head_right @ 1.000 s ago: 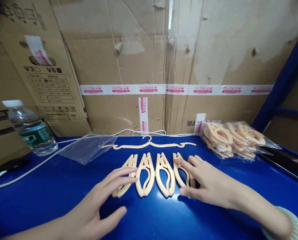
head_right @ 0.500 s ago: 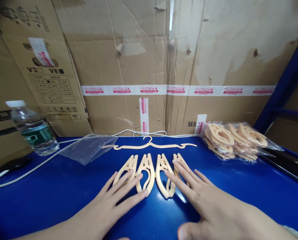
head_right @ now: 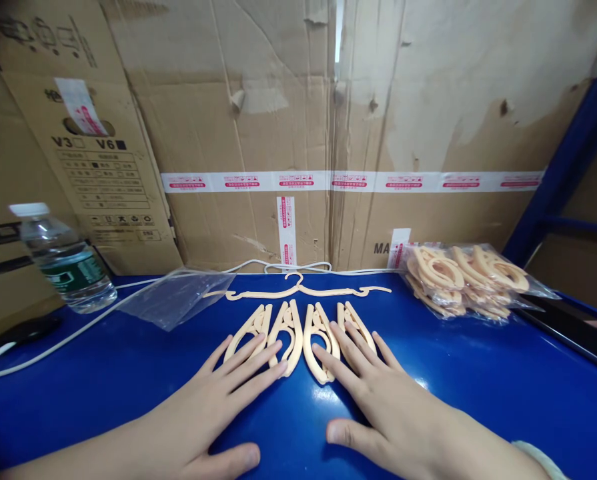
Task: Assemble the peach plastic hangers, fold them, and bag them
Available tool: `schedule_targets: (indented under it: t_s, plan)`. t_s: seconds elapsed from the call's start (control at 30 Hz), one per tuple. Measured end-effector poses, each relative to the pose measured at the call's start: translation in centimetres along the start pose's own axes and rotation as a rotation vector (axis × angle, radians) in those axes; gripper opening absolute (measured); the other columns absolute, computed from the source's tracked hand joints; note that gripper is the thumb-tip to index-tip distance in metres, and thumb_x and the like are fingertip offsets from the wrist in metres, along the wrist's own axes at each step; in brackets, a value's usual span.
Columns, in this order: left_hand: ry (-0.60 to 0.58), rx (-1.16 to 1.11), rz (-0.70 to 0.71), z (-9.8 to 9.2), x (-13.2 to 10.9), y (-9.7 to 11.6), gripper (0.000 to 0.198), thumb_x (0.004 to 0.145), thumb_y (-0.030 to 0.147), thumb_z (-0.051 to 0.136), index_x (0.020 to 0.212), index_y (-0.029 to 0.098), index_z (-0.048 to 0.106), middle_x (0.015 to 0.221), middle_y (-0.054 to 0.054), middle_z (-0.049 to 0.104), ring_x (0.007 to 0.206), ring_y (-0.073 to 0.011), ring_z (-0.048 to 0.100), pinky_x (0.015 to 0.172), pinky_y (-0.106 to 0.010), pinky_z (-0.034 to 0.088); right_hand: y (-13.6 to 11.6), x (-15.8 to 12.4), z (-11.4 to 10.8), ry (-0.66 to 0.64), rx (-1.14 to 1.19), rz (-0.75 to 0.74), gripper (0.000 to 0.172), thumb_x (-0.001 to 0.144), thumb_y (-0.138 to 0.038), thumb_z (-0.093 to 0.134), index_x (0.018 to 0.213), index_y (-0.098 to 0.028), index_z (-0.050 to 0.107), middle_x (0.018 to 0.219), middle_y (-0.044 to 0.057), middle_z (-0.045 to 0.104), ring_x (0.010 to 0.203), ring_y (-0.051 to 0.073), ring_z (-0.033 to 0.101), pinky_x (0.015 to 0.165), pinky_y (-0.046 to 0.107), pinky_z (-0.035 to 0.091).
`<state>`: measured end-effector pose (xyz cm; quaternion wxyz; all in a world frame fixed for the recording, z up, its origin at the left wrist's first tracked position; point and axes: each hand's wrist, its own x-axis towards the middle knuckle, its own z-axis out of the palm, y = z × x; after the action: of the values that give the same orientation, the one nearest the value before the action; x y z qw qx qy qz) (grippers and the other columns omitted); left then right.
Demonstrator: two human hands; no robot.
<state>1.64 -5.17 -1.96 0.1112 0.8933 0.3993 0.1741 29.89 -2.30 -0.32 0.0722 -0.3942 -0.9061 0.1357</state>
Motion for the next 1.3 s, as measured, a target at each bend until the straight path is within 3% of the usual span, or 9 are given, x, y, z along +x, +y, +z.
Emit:
schedule_targets:
  t_s: [0.23, 0.43, 0.7, 1.03, 1.3]
  plan:
    - [-0.027, 0.013, -0.04, -0.3, 0.3, -0.1, 0.071, 0.084, 0.052, 0.062, 0.147, 0.035, 0.033, 0.154, -0.003, 0.032, 0.144, -0.0366, 0.021, 0.114, -0.064, 0.005, 0.9, 0.8, 1.0, 0.017, -0.044, 0.022, 0.073, 0.091, -0.058, 0.053, 0.151, -0.031, 0.022, 0.158, 0.008, 0.004, 0.14, 0.041, -0.002, 0.107, 0.068, 0.008]
    - [-0.02, 0.01, -0.042, -0.4, 0.2, -0.1, 0.071, 0.084, 0.049, 0.063, 0.147, 0.039, 0.032, 0.156, -0.002, 0.027, 0.144, -0.0379, 0.018, 0.113, -0.067, 0.005, 0.4, -0.3, 0.0, 0.032, -0.001, 0.008, 0.071, 0.09, -0.054, 0.057, 0.149, -0.034, 0.024, 0.157, 0.005, 0.007, 0.139, 0.041, 0.003, 0.107, 0.067, 0.013]
    - [-0.047, 0.102, -0.045, -0.5, 0.1, 0.0, 0.071, 0.085, 0.052, 0.06, 0.148, 0.039, 0.029, 0.157, -0.002, 0.026, 0.144, -0.0363, 0.019, 0.113, -0.067, 0.012, -0.1, -1.3, -1.3, -0.14, 0.013, 0.031, 0.075, 0.09, -0.058, 0.053, 0.15, -0.034, 0.015, 0.156, 0.003, 0.003, 0.139, 0.04, 0.004, 0.108, 0.066, 0.014]
    - [-0.058, 0.111, -0.046, -0.6, 0.2, 0.1, 0.071, 0.084, 0.05, 0.062, 0.147, 0.039, 0.032, 0.155, -0.002, 0.031, 0.143, -0.0378, 0.023, 0.111, -0.07, 0.013, 2.8, -3.2, -0.3, -0.112, 0.031, -0.007, 0.086, 0.084, -0.057, 0.065, 0.15, -0.036, 0.014, 0.157, 0.002, 0.011, 0.139, 0.041, 0.013, 0.108, 0.062, 0.024]
    - [-0.051, 0.087, -0.049, -0.6, 0.2, 0.1, 0.071, 0.083, 0.047, 0.064, 0.146, 0.039, 0.033, 0.155, -0.001, 0.032, 0.143, -0.037, 0.023, 0.111, -0.069, 0.012, -0.2, -2.0, -0.6, -0.087, -0.078, -0.059, 0.08, 0.088, -0.063, 0.053, 0.149, -0.026, 0.018, 0.152, 0.009, 0.016, 0.136, 0.043, 0.021, 0.104, 0.062, 0.031]
